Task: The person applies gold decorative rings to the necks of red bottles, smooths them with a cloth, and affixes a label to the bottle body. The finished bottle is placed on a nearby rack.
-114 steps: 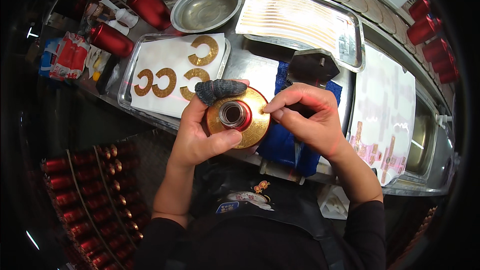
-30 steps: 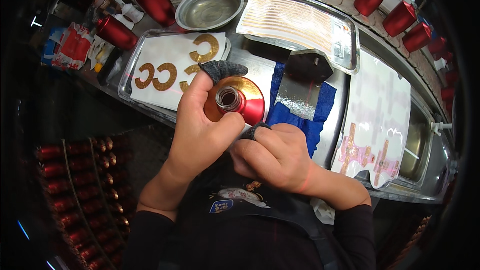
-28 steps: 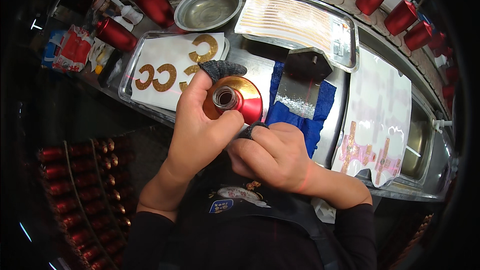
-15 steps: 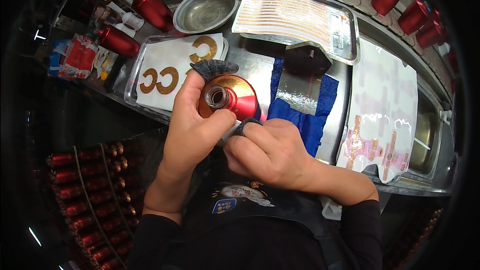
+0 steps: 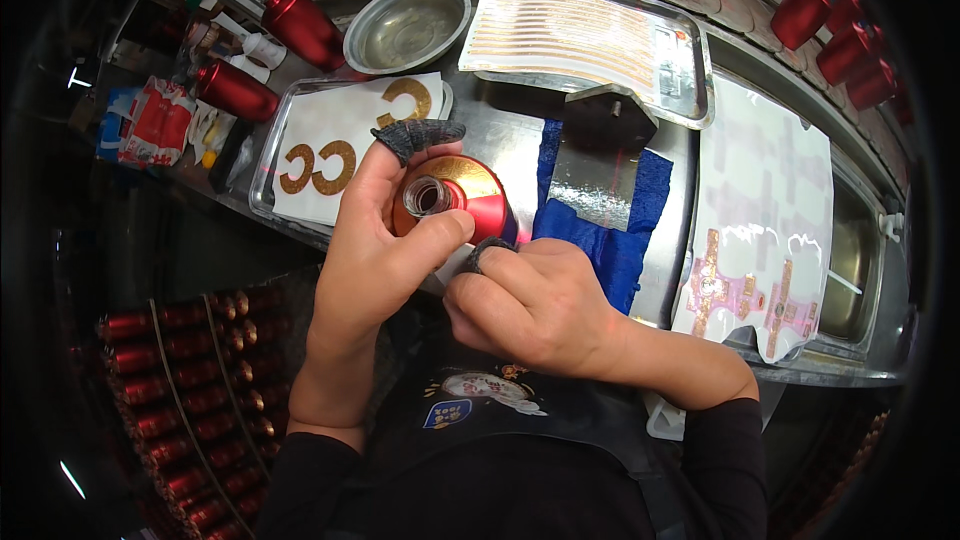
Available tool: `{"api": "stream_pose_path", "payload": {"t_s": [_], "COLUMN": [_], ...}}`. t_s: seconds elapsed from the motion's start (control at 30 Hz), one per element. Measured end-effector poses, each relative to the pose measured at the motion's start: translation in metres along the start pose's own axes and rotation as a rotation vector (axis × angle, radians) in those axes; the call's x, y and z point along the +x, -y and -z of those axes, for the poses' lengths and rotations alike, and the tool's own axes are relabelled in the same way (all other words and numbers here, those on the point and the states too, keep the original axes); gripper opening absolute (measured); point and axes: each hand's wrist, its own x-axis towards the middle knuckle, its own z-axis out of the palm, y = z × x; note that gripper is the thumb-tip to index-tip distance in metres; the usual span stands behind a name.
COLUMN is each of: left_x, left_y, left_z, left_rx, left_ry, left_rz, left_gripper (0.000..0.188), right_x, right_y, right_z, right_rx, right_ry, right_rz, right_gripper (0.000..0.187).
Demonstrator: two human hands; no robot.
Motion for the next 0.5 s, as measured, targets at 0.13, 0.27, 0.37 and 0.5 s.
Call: {"api": "stream_pose_path", "payload": {"t_s": [0.13, 0.27, 0.37, 0.5], "left_x": [0.001, 0.004, 0.012, 0.013], "left_y": [0.004, 0.007, 0.006, 0.004], "left_z": [-0.005, -0.007, -0.005, -0.004], "left_rx": [0.208, 0.267, 0.406, 0.407], "left_ry": [-0.042, -0.051, -0.029, -0.010], "left_rz": [-0.041, -0.054, -0.028, -0.022], "left_gripper": [0.045, 0.047, 0.054, 0.067], "right_x": [0.000, -0.001, -0.002, -0.002], "right_y": [0.000, 0.001, 0.002, 0.004], "right_z": [-0.001, -0.002, -0.002, 0.000], "right_rx": [-0.050, -0.058, -0.084, -0.093], "right_ry": [-0.016, -0.023, -0.020, -0.031], "right_rz": [0.011, 0.012, 0.017, 0.014], "right_gripper": [0.018, 0.018, 0.017, 0.016]}}
